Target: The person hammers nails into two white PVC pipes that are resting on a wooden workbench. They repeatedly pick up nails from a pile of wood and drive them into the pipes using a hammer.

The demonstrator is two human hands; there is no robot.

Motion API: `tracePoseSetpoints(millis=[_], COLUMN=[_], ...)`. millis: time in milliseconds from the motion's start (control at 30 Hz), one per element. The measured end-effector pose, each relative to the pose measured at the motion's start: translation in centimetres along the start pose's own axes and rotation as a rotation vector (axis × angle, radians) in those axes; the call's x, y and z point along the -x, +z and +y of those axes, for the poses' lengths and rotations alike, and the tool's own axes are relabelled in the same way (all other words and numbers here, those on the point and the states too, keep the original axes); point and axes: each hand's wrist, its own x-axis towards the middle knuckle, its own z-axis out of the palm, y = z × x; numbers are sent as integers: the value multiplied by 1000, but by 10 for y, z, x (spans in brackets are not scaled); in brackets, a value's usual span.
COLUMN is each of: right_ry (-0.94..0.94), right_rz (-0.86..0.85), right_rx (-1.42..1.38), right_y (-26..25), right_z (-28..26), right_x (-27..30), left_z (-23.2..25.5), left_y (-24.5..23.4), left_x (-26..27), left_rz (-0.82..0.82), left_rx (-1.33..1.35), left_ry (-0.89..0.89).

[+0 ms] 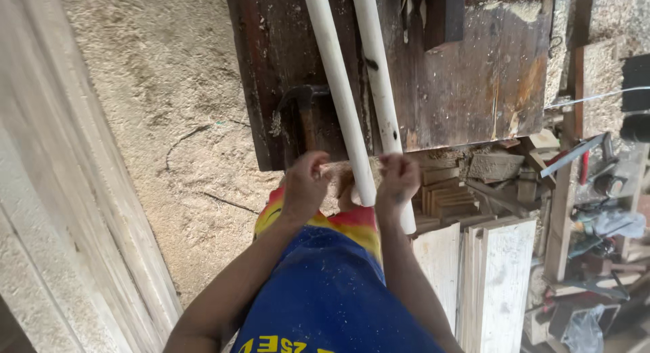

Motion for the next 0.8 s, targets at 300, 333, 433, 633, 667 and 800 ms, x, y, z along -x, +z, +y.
tracePoseSetpoints(millis=[300, 333, 433, 633, 667, 800], right_ry=[-293, -290, -276, -417, -435, -344], right_rz=[372, 384, 382, 306, 309, 197], right_rx=[177, 236, 314, 305, 278, 165], right_y=[90, 87, 81, 79, 86, 113], right_z=[66, 68, 61, 49, 47, 50], right_x=[-134, -133, -146, -163, -169, -188], left_z=[-27, -29, -31, -5, 1, 15], left_y=[-3, -5, -17, -22, -22, -23], left_x=[-58, -60, -76, -71, -68, -67], left_rz=[126, 57, -109, -59, -19, 4], left_rx=[-218, -107, 350, 789, 741, 522], left_ry=[-32, -107, -333, -434, -398, -335])
